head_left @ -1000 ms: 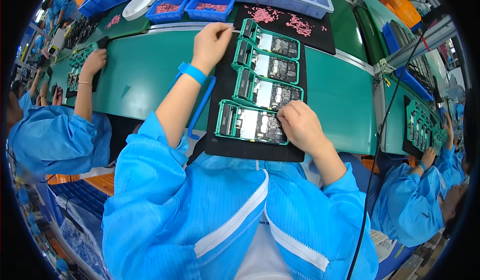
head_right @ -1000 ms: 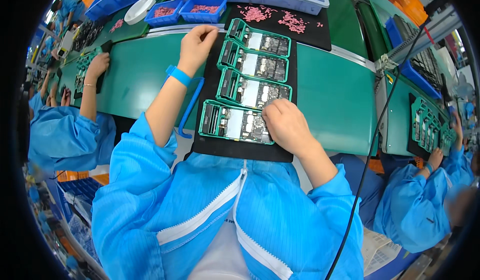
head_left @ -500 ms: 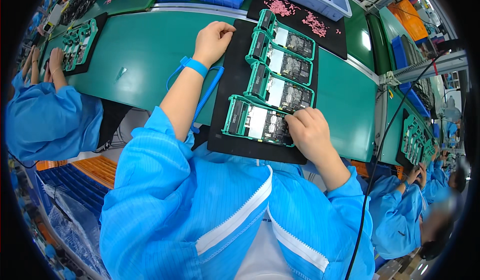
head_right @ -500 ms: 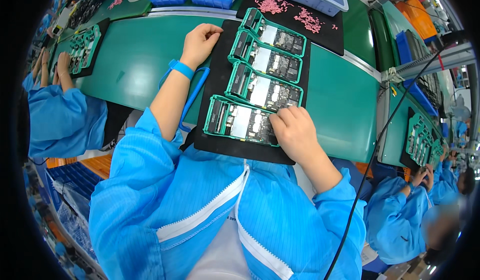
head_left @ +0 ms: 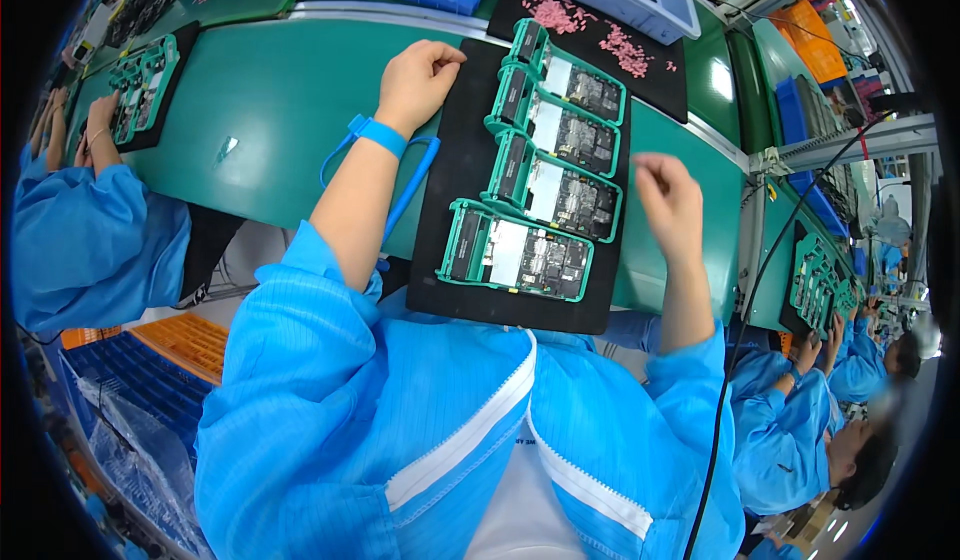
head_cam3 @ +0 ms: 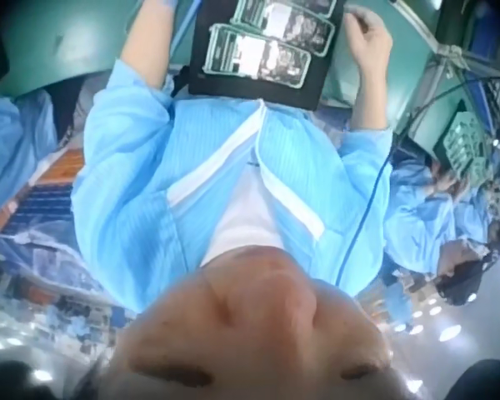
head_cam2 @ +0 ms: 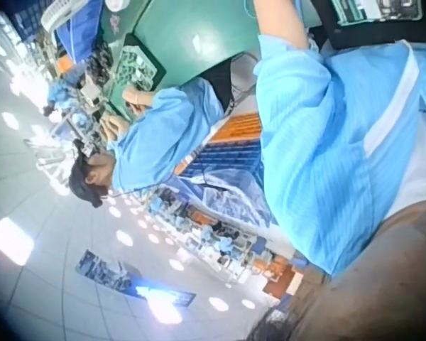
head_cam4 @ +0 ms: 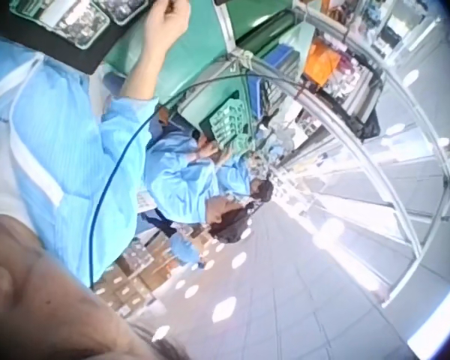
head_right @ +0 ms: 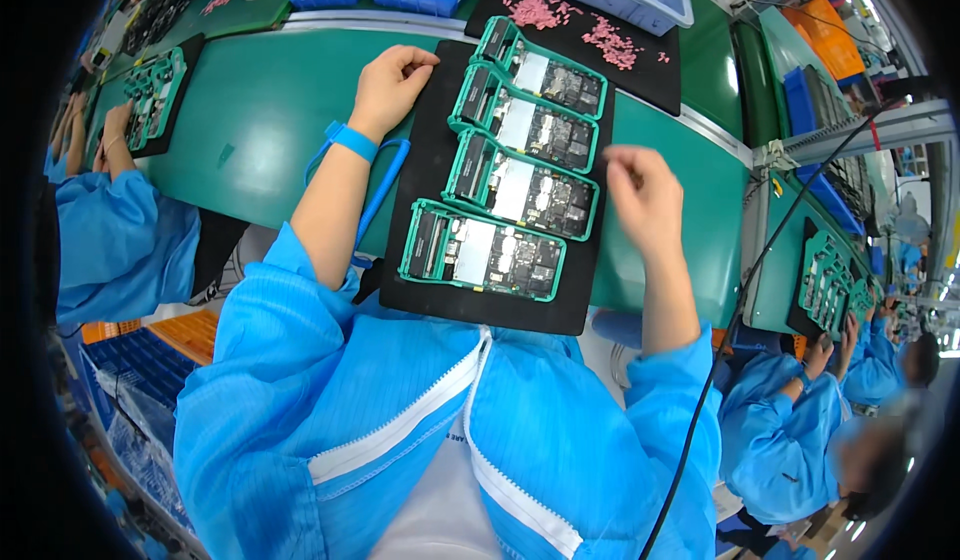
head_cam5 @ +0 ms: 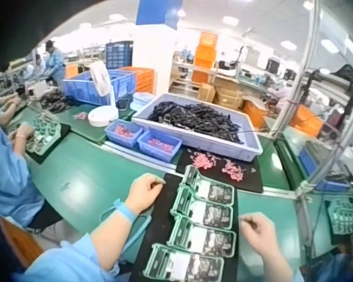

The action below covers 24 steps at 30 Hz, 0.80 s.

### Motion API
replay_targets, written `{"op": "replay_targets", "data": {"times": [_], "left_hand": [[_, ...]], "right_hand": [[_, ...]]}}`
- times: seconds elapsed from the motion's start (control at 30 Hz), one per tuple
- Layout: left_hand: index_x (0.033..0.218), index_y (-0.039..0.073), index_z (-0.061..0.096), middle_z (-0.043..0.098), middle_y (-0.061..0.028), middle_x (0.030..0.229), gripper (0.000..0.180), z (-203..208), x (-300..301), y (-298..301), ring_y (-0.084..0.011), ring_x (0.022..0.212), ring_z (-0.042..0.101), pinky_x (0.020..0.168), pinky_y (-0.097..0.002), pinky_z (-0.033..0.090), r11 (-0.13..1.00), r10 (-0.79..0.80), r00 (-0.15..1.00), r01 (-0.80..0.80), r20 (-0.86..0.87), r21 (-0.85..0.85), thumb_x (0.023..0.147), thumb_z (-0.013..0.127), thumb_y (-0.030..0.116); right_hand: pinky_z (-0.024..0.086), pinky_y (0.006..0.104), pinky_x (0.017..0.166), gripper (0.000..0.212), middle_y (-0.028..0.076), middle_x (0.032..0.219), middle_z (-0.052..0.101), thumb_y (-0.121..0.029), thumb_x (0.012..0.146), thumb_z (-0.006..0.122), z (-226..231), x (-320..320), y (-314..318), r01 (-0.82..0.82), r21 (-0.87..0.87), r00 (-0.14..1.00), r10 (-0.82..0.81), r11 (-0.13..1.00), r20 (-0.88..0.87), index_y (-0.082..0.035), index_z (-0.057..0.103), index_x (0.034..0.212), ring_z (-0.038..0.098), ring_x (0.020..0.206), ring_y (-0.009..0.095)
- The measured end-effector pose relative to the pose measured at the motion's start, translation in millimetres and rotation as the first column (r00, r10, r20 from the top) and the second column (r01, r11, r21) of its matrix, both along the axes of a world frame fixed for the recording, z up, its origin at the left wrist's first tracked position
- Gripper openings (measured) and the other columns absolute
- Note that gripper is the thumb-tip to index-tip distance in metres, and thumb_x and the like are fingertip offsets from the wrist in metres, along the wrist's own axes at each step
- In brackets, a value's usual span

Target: Assembling small electronic components onto circuit boards on an assembly line.

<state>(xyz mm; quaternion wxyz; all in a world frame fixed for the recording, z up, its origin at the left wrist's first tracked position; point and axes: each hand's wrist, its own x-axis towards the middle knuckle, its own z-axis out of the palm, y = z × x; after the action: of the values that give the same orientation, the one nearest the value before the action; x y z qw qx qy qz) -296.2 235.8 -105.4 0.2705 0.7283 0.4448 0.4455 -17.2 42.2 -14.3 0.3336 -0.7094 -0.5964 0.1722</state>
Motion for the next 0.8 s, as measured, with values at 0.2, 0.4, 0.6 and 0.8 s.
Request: {"op": "replay_targets", "data": {"times": [0.2,0.4,0.6,0.8], "left_hand": [[0.090,0.005,0.069,0.066,-0.0102,0.084,0.013,-3.6,0.9,3.5,-0.0207,0.072,0.064,0.066,-0.0311,0.051,0.998,0.009,0.994,-0.001,0.106,-0.068,0.080,0.063,0.010],[0.090,0.004,0.069,0.066,-0.0103,0.083,0.013,-10.1,2.5,6.5,-0.0197,0.072,0.064,0.066,-0.0302,0.050,0.995,0.018,0.992,-0.006,0.124,-0.099,0.081,0.062,0.009],[0.090,0.003,0.068,0.065,-0.0105,0.084,0.011,-7.6,-3.7,9.5,-0.0187,0.075,0.064,0.069,-0.0296,0.050,0.999,-0.029,0.994,0.034,0.110,-0.037,0.082,0.062,0.008],[0.092,0.001,0.067,0.063,-0.0045,0.083,0.010,-9.3,-13.9,8.9,-0.0098,0.071,0.057,0.067,-0.0239,0.047,0.992,-0.024,0.989,0.042,0.147,-0.118,0.085,0.062,0.004]], "right_hand": [[0.052,0.0325,0.070,0.064,0.017,0.096,0.067,-0.042,0.081,0.070,-42.7,42.7,91.6,0.230,-0.252,0.923,-0.293,0.940,-0.250,0.009,0.056,0.117,0.065,0.086,0.020],[0.047,0.0302,0.077,0.057,0.014,0.098,0.064,-0.030,0.072,0.080,-51.8,27.7,106.6,0.253,-0.100,0.838,-0.270,0.962,-0.475,0.010,0.057,0.105,0.060,0.088,0.018],[0.047,0.0326,0.079,0.035,0.009,0.095,0.065,-0.003,0.072,0.075,-49.3,32.5,64.2,0.369,-0.056,0.486,-0.244,0.928,-0.839,0.001,0.057,0.101,0.060,0.086,0.018],[0.049,0.0306,0.081,0.035,0.008,0.098,0.065,0.001,0.070,0.075,-46.5,70.9,-29.6,0.736,0.112,0.306,-0.180,0.668,-0.935,0.000,0.059,0.102,0.062,0.087,0.019]]}}
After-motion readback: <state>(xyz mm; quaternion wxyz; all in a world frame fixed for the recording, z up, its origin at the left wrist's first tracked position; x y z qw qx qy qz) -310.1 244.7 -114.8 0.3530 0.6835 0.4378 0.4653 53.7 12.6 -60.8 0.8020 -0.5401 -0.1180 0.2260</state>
